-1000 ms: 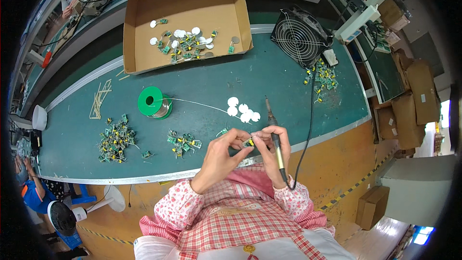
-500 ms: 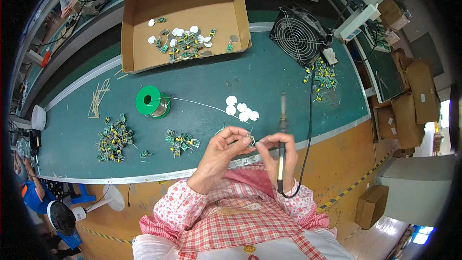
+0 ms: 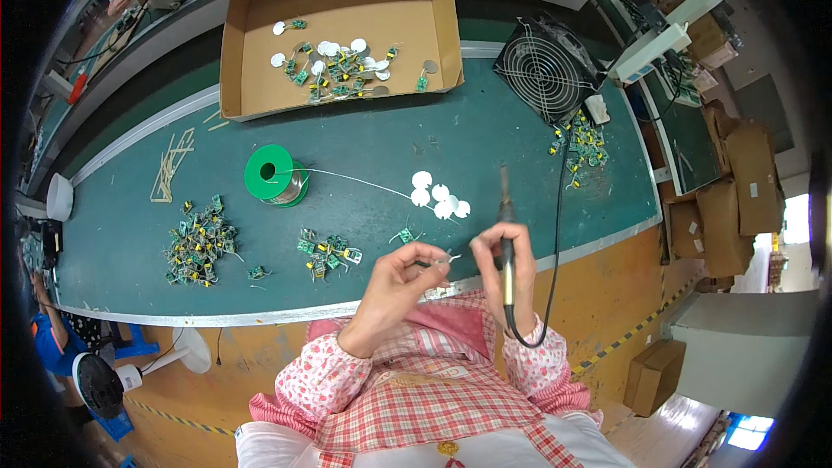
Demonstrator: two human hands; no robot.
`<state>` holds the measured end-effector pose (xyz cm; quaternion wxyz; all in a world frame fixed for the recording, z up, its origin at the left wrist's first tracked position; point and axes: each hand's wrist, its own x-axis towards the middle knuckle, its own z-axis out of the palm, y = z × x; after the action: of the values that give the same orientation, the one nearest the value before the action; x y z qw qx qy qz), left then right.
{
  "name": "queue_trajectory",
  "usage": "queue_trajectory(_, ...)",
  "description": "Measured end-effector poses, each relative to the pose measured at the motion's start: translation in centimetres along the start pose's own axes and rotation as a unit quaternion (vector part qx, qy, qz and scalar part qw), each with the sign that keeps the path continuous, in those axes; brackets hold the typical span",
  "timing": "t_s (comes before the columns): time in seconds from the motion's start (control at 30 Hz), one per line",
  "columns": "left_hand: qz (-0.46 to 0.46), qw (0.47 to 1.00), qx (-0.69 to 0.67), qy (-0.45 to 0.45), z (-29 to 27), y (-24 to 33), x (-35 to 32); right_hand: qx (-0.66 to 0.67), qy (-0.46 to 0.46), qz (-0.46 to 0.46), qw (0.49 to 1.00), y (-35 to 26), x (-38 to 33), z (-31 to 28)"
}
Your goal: The person solders small electrical components onto circular plastic bases using a soldering iron and solder wire.
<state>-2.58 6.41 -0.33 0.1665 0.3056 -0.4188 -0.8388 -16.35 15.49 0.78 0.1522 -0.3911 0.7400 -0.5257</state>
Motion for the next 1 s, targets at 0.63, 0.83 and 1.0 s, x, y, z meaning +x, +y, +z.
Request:
queue_trajectory(0.63,0.028,0.999,0.023,0.022,0.0,0.9,1.0,0.132,-0.022,0.008,0.991,1.2,0.6,0.6)
queue_trajectory(0.83,0.047,0.999,0.015,-0.001,1.5,0.5,1.2,0.150,0.023,-0.002,0.988,0.1,-0.6,-0.1)
queue_trajectory(1.0,0.059,0.998,0.014,0.016,2.0,0.1,1.1,0.147,0.045,-0.007,0.988,-0.2,-1.1,0.0)
